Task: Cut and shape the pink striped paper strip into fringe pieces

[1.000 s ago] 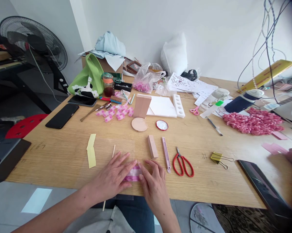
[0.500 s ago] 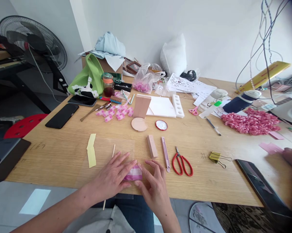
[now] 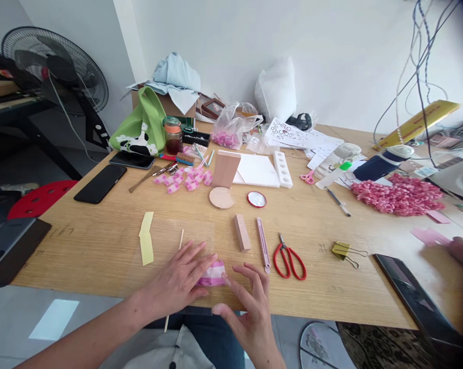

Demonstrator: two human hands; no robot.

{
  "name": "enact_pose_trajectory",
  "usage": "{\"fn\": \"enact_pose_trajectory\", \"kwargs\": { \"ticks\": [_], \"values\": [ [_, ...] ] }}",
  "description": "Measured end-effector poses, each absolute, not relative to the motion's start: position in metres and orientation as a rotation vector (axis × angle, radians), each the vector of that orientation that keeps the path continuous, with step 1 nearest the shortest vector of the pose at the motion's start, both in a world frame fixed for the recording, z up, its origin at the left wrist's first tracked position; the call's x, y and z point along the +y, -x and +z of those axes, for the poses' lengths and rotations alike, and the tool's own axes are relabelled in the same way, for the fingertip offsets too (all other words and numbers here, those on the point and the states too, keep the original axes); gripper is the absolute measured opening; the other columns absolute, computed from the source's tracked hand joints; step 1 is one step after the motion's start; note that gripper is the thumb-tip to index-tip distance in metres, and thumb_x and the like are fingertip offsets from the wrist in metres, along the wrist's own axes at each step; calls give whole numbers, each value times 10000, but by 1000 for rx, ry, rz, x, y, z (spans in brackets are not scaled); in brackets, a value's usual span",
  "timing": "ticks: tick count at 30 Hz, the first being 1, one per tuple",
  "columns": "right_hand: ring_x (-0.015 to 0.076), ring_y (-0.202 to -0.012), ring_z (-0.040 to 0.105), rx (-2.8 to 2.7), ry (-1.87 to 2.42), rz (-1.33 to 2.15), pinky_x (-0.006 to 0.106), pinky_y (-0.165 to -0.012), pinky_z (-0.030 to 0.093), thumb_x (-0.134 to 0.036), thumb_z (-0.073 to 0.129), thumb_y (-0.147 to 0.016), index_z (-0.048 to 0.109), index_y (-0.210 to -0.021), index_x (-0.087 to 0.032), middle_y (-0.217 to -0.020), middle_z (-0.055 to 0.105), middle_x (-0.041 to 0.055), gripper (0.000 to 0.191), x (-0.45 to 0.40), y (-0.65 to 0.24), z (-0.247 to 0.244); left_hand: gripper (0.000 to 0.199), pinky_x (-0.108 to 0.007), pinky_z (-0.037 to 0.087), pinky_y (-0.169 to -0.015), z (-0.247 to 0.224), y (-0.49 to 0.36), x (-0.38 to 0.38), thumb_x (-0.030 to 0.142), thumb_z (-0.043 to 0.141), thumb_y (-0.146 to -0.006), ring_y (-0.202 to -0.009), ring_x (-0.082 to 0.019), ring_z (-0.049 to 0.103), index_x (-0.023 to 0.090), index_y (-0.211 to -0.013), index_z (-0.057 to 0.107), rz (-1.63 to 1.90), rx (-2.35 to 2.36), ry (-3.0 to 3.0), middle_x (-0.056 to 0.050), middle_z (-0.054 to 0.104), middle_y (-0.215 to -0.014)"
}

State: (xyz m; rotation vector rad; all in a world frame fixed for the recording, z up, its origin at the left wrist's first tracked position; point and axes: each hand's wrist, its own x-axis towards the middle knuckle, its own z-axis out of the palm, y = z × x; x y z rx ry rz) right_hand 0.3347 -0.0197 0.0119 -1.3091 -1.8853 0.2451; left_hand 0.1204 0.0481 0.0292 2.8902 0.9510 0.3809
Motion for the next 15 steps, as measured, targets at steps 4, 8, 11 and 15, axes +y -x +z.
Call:
{"fn": "enact_pose_trajectory", "kwargs": {
  "ticks": [4, 8, 11, 15],
  "values": [
    [296, -1112, 448, -1874, 1255, 178, 488, -885, 459, -513, 645, -816, 566, -1253, -227, -1142, 503, 115, 529, -36, -327, 8, 633, -507, 337, -1104, 31, -119, 48, 373, 586, -909, -1394, -305, 332, 138, -1440, 335, 414, 936, -2868, -162, 493, -1414],
    [277, -1051, 485, -1823, 1244, 121, 461, -841, 468, -509, 598, -854, 566, -1247, -201, -1100, 514, 116, 500, -46, -319, -1, 643, -509, 341, -1103, 31, -119, 48, 393, 572, -915, -1394, -304, 333, 150, -1451, 314, 397, 936, -2866, -157, 499, -1410],
    [272, -1036, 498, -1795, 1257, 76, 445, -823, 471, -490, 593, -867, 592, -1209, -205, -1082, 520, 110, 445, -49, -315, -5, 625, -507, 348, -1100, 31, -119, 50, 418, 536, -931, -1392, -298, 340, 169, -1455, 303, 386, 930, -2866, -144, 503, -1409],
    [279, -1027, 510, -1790, 1269, 57, 453, -820, 474, -487, 611, -856, 607, -1191, -219, -1078, 527, 110, 429, -50, -313, -5, 610, -510, 347, -1103, 32, -119, 51, 417, 518, -941, -1394, -294, 338, 178, -1459, 299, 395, 925, -2857, -133, 513, -1402]
  ]
}}
